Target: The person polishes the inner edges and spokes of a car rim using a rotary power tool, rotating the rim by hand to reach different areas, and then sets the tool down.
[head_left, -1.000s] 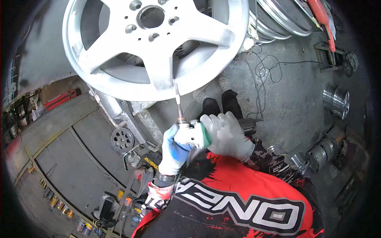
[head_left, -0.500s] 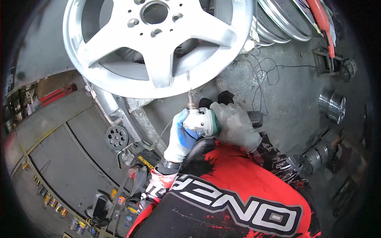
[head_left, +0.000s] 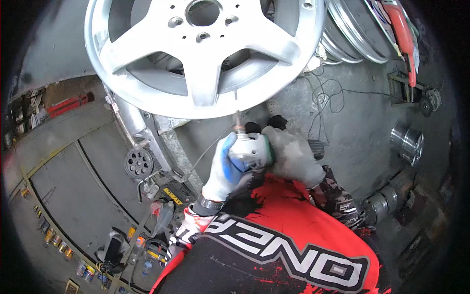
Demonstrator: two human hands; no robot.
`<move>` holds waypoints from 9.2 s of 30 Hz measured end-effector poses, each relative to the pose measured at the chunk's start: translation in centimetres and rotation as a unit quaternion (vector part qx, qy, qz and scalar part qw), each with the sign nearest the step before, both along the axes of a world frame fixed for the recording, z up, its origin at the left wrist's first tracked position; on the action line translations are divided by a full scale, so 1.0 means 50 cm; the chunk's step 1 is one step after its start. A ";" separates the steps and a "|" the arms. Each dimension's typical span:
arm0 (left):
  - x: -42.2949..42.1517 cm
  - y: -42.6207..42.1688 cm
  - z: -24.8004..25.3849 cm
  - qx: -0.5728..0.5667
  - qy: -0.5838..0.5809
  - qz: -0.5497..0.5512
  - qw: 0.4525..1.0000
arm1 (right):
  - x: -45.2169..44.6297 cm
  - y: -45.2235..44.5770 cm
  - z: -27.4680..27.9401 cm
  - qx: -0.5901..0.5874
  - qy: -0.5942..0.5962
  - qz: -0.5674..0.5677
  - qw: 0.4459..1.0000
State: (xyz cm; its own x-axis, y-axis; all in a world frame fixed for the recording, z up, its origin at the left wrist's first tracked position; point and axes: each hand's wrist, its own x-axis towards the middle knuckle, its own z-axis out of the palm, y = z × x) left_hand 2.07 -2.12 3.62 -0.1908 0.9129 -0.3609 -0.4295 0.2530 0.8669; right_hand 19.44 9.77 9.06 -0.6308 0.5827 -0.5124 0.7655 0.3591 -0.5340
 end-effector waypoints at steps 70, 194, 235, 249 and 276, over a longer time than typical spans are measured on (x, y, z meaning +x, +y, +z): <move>0.087 0.078 0.061 -0.181 -0.393 0.155 0.888 | 0.060 0.092 0.009 0.000 0.050 0.074 0.996; 0.341 0.315 0.225 0.061 0.424 -0.072 0.901 | 0.232 0.283 0.149 -0.205 0.654 -0.342 0.643; -0.512 0.424 0.143 -0.037 0.524 0.209 0.825 | 0.118 0.232 0.134 -0.152 0.784 -0.435 0.416; -0.349 0.145 -0.040 -0.274 0.512 0.018 0.814 | -0.038 0.348 0.145 -0.233 0.781 -0.333 0.474; -0.145 0.743 0.257 0.188 0.003 -0.205 0.961 | -0.183 0.476 0.081 -0.258 0.646 -0.442 0.566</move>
State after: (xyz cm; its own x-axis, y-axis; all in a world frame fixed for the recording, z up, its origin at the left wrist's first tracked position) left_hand -5.19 35.05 16.48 0.2109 0.9775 0.0089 -0.3556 0.0682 0.9321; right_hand 10.31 33.56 13.12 -0.2530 0.9463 -0.2013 -0.6253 -0.3187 -0.7123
